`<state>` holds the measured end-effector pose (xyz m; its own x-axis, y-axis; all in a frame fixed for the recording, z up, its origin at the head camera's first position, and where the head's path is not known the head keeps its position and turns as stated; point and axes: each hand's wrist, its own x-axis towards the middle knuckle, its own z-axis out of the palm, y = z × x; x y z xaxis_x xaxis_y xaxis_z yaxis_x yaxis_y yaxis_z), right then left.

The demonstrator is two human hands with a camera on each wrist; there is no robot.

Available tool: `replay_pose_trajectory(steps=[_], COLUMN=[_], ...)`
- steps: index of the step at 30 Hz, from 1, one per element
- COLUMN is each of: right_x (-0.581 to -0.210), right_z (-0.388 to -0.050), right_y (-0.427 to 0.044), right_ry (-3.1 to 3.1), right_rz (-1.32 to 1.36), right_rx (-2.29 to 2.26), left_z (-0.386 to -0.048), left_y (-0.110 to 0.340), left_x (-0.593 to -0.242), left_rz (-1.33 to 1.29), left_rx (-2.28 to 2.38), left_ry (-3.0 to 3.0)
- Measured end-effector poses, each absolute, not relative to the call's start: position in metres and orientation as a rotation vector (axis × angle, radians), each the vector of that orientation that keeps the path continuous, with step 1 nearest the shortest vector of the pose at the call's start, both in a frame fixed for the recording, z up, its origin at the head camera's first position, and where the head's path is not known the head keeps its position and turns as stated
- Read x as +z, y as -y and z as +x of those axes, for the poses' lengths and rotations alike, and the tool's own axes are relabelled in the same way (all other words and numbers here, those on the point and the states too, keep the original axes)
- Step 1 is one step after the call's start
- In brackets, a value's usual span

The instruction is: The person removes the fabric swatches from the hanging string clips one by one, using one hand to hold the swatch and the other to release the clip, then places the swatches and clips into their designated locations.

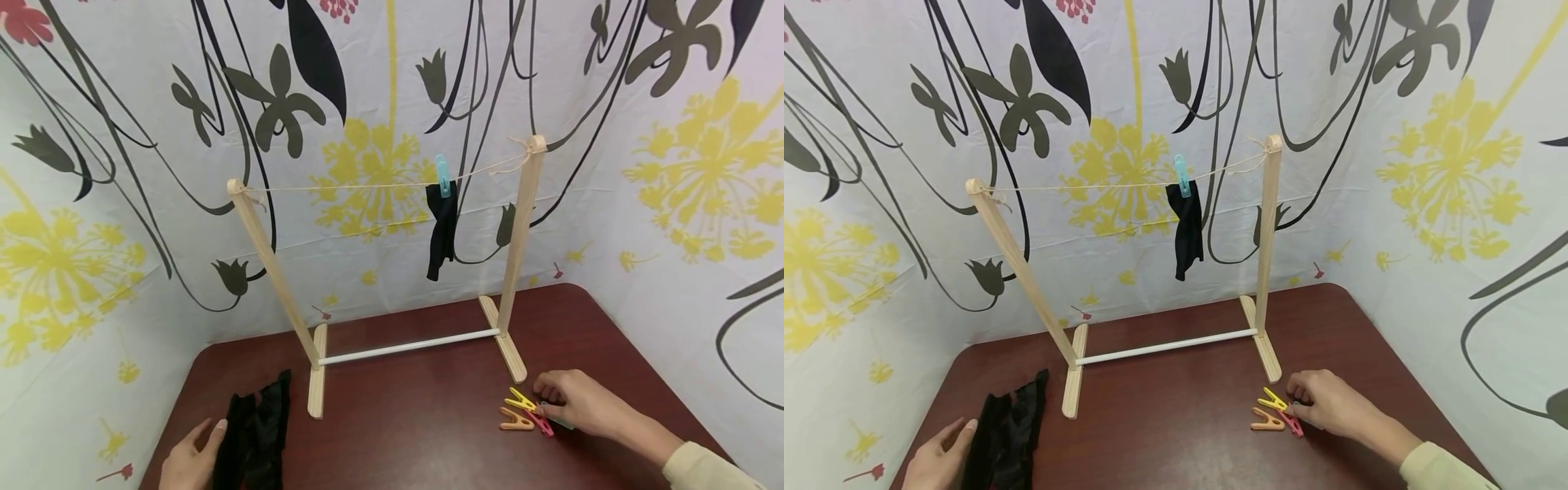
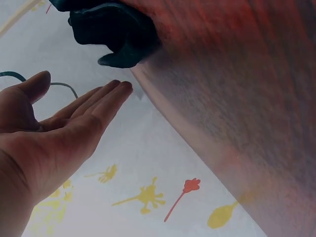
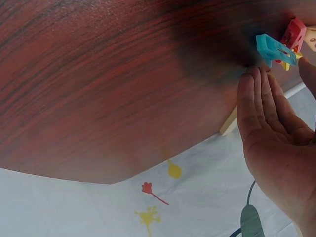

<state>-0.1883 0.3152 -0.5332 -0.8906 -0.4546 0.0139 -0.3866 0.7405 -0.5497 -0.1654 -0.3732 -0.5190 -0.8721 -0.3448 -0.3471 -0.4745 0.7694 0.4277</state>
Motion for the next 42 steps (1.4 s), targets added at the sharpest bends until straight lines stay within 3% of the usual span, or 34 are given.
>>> replay_pose_trajectory(steps=[14,21,29,42], right_x=[-0.514,-0.491,-0.456,-0.406], right_z=[-0.189,-0.191,-0.193,-0.204], right_y=[-0.312,-0.307,-0.294,-0.279], right_ry=[-3.114,-3.409,-3.578,-3.609], right_rz=[-0.611,-0.562,-0.582,-0.813], right_rx=[-0.656,-0.760,-1.052,-1.290], left_z=[-0.170,-0.162,-0.161,-0.167], left_y=[0.346,0.311,0.272,0.218], left_x=[-0.505,-0.487,-0.467,-0.440], left_rz=[-0.662,-0.658,-0.387,0.356], left_rx=[0.860,1.176,1.553,2.085], left_ry=[-2.842,-3.026,-3.151,-2.874])
